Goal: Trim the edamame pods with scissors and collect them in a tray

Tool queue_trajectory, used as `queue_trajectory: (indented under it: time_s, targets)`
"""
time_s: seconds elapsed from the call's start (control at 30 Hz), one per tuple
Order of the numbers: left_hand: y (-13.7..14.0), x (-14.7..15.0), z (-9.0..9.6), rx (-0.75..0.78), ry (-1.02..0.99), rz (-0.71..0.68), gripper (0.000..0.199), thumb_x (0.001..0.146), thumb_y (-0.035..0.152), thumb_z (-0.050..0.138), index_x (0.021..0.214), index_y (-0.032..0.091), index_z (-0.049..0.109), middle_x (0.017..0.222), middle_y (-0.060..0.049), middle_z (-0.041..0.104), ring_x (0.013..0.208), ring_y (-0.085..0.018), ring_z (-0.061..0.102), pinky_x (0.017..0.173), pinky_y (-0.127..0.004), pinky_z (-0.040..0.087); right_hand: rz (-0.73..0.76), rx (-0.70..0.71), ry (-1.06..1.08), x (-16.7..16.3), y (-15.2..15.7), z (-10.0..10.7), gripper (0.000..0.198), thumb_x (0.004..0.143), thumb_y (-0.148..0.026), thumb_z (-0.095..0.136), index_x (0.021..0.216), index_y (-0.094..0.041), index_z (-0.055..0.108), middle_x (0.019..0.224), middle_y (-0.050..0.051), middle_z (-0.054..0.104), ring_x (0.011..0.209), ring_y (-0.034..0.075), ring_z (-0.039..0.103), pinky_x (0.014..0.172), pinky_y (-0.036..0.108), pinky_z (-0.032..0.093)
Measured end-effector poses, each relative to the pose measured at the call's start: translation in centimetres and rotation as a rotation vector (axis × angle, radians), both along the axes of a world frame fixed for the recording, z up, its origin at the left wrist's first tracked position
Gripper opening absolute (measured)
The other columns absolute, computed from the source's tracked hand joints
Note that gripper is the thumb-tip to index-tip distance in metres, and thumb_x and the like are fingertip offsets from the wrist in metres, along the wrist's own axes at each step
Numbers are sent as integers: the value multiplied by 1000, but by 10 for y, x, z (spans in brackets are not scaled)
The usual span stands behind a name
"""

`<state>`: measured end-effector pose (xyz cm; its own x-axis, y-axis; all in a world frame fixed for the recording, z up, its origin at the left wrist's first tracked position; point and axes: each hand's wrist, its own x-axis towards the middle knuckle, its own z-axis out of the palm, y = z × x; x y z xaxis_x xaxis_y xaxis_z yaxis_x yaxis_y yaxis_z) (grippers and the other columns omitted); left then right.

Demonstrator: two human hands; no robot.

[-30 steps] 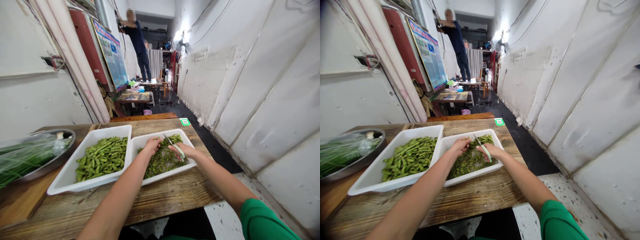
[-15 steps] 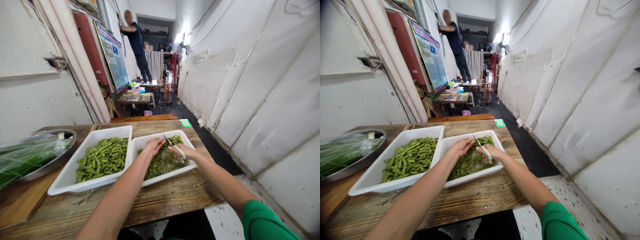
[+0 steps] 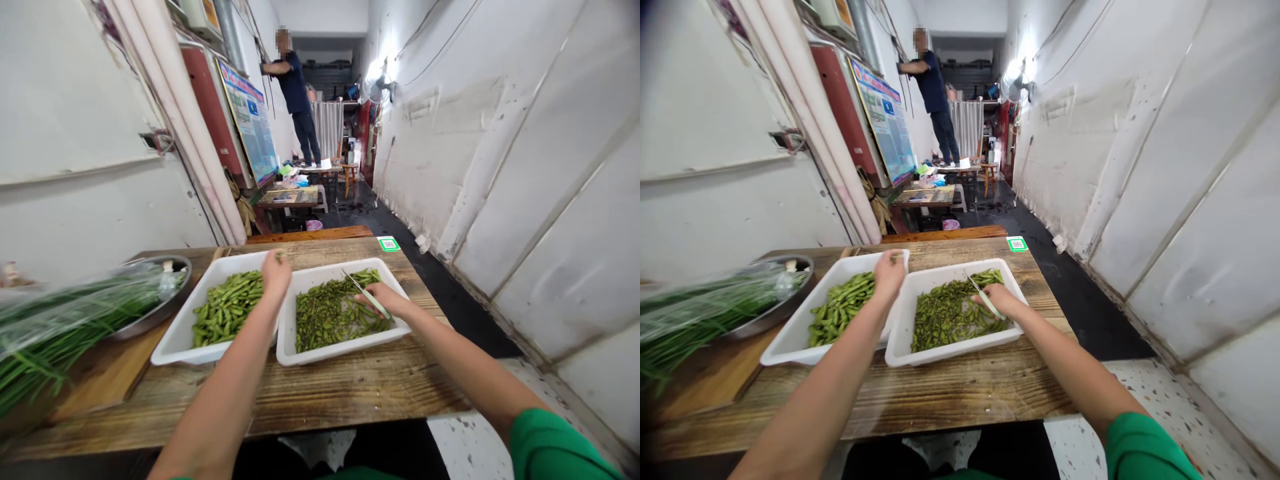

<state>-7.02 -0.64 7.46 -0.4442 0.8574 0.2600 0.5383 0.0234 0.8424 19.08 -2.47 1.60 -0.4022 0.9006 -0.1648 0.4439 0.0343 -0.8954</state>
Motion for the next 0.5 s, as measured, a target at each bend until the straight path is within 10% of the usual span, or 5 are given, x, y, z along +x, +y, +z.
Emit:
queue_trajectory:
  time_s: [0.07,0.27,0.5]
  targets:
    - [-6,-37,11,89,313,239,25,75,22,44,98,16,54,101,-11,56,99,-24,49,86,-38,35,3,27,27,1,2,-2,37,67,-49,61,59,-16,45,40,-3,44,28,8,40,27,19,30]
    - [-2,-59,20,-92,761,140,23,64,23,61,85,16,63,108,-13,56,108,-30,43,90,-48,28,-177,64,238,0,7,7,36,64,-47,64,60,-16,45,40,-5,40,29,6,38,28,18,31]
    - [18,79,-22,-142,623,-866,18,70,21,54,80,20,69,83,-3,68,77,-17,59,75,-24,40,-387,100,413,3,13,12,35,65,-48,62,73,-15,52,44,-5,42,31,7,39,28,18,34]
